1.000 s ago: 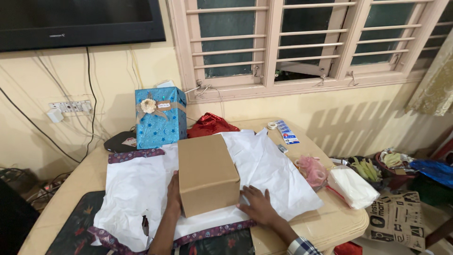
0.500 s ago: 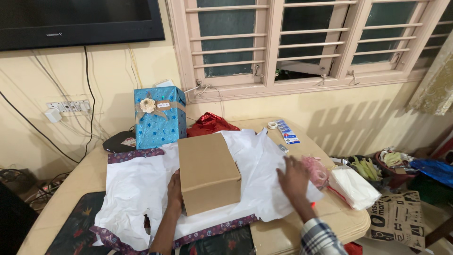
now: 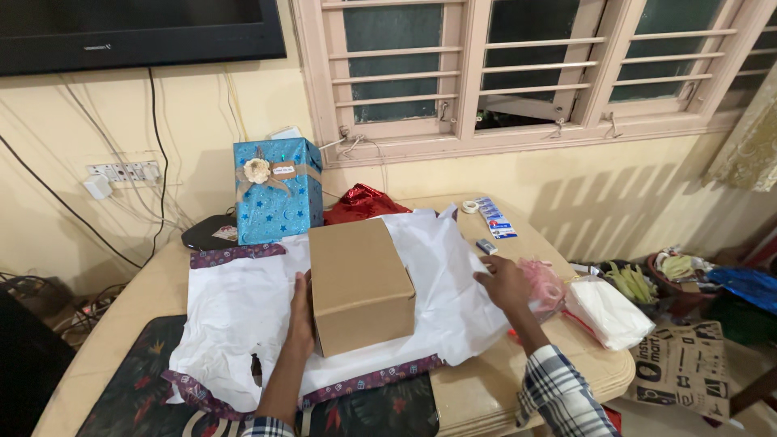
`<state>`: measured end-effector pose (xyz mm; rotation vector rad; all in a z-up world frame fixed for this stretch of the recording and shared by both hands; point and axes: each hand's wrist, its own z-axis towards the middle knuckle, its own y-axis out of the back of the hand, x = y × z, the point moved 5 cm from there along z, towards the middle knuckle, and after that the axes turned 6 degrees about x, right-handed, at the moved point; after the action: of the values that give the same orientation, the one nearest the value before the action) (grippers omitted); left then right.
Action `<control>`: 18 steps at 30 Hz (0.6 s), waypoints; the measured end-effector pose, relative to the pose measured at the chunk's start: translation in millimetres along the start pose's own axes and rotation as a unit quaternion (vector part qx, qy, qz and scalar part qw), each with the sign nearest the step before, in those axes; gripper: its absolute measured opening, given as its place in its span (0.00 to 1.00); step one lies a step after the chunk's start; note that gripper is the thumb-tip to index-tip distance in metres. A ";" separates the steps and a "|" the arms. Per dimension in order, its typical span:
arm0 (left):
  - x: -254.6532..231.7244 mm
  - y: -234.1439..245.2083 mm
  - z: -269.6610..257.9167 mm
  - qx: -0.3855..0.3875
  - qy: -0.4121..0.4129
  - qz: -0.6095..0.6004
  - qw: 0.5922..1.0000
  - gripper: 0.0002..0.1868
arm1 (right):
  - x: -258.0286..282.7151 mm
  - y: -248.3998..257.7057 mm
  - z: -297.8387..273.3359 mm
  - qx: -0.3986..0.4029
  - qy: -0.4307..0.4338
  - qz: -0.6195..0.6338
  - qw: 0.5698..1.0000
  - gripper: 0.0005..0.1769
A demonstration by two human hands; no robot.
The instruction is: The person seals a cardboard box using a handheld stapler, then wraps the box in white tissue paper followed by patterned purple wrapping paper. The person folds and smooths the paper around the box to complete the wrapping.
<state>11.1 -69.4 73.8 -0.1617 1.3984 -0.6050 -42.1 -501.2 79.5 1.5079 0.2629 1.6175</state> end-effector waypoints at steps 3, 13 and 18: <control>-4.7 5.6 3.2 -0.041 -0.004 0.086 0.995 0.39 | 23.5 -0.5 4.1 -0.002 0.026 0.002 1.000 0.28; -4.8 16.0 14.7 -0.030 -0.025 0.087 0.995 0.41 | 61.8 8.0 -18.8 -0.005 0.047 0.000 0.999 0.20; -24.3 16.1 23.2 -0.073 -0.105 0.252 0.959 0.36 | 55.5 10.2 -23.2 -0.024 0.080 -0.005 0.997 0.19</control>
<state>36.9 -49.6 92.1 0.0156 1.2130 -0.0581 -60.0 -458.9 119.6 1.3415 0.3175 1.7267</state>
